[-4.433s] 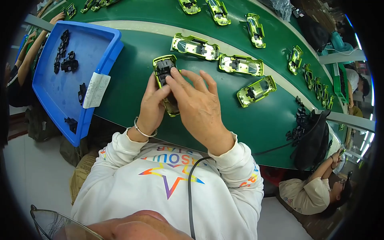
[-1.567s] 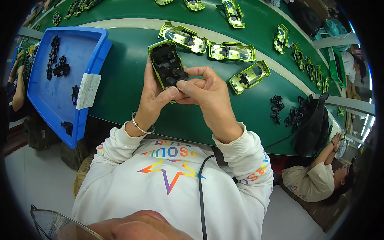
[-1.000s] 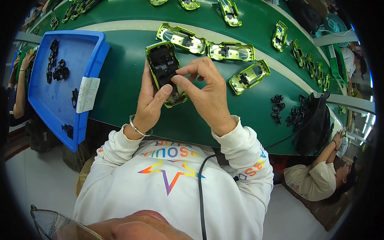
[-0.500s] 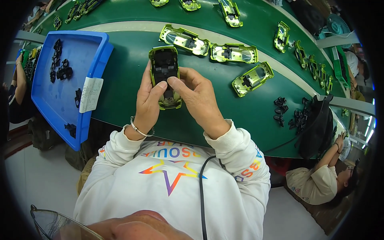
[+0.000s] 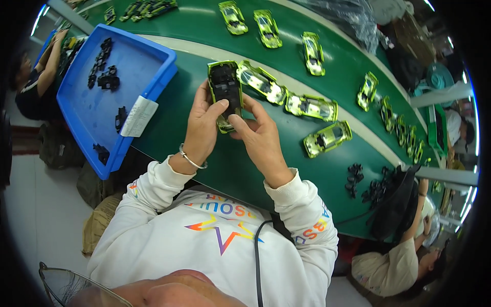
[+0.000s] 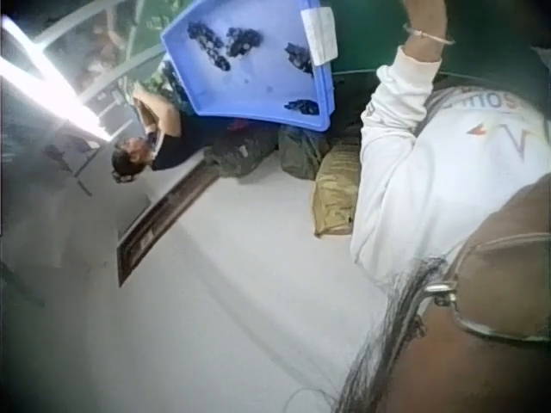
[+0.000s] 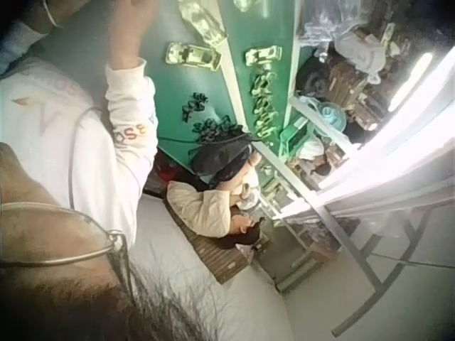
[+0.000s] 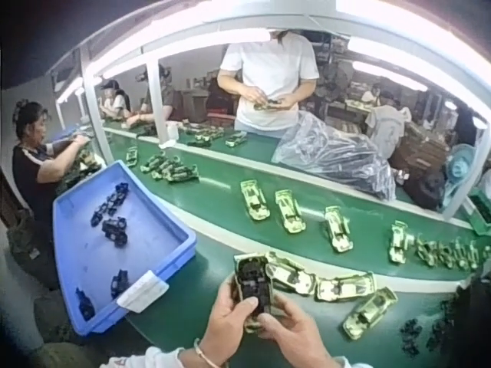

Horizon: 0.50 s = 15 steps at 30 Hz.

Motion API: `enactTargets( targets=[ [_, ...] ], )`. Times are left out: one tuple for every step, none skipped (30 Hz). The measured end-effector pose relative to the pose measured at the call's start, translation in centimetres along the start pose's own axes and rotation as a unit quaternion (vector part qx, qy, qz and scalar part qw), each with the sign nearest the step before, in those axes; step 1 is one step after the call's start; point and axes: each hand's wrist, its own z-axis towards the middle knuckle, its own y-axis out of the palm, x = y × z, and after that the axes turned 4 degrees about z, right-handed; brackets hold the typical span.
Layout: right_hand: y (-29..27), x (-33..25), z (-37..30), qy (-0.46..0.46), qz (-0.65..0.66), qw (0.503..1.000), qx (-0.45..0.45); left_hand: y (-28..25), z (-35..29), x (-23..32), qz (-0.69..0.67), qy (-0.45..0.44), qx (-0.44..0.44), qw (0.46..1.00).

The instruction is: The person assembles toy cars along a conveyor line by picking up car body shells, fitting internal black components inside them by hand, and placing the assembled pieces onto the workstation.

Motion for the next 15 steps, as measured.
enactTargets(
  targets=[
    [0.0, 0.2, 0.6, 0.007, 0.017, 1.000, -0.005, 0.2, 0.3, 0.2, -0.017, 0.006, 0.014, 1.000],
    [0.0, 0.4, 1.4, 0.014, 0.033, 0.999, -0.010, 0.1, 0.6, 0.5, -0.034, 0.012, 0.027, 0.999],
    [0.0, 0.4, 2.4, 0.003, 0.039, 0.999, -0.014, -0.1, 0.8, 0.7, -0.038, 0.008, 0.007, 0.999],
    [0.0, 0.2, 3.4, 0.006, 0.026, 1.000, -0.009, -0.5, 1.0, 1.0, -0.042, 0.019, 0.012, 0.999],
    [0.3, -0.1, 4.9, 0.014, 0.021, 1.000, -0.012, -1.1, 1.2, 1.2, -0.035, 0.016, 0.015, 0.999],
    [0.4, -0.4, 6.7, 0.022, 0.014, 1.000, -0.010, -1.6, 1.3, 1.3, -0.029, 0.012, 0.015, 0.999],
    [0.8, -0.4, 8.6, 0.028, 0.024, 0.999, -0.019, -2.2, 0.7, 1.4, 0.002, 0.006, 0.050, 0.999],
    [1.3, -0.4, 10.7, 0.027, 0.018, 0.999, -0.030, -3.2, -0.3, 1.9, -0.002, 0.015, 0.058, 0.998],
    [2.0, -0.3, 13.0, 0.029, 0.008, 0.999, -0.038, -4.2, -1.5, 3.6, 0.058, 0.020, 0.006, 0.998],
    [2.8, -0.2, 15.2, 0.032, -0.003, 0.998, -0.046, -5.2, -2.5, 5.6, 0.117, 0.023, -0.046, 0.992],
    [3.7, 0.2, 17.6, 0.043, -0.013, 0.998, -0.034, -6.6, -3.6, 7.6, 0.125, 0.003, -0.105, 0.987],
    [3.8, 0.8, 20.5, 0.055, -0.022, 0.998, -0.034, -7.7, -4.4, 9.7, 0.134, -0.018, -0.163, 0.977],
    [3.6, 1.1, 23.6, 0.061, -0.058, 0.996, -0.027, -8.7, -5.0, 11.6, 0.170, 0.012, -0.193, 0.966],
    [5.0, 0.7, 25.0, 0.041, -0.076, 0.996, 0.013, -10.1, -5.7, 13.5, 0.175, 0.015, -0.164, 0.971],
    [5.4, 0.7, 27.0, 0.032, -0.083, 0.996, 0.015, -11.5, -6.2, 15.6, 0.206, 0.021, -0.206, 0.956]
  ],
)
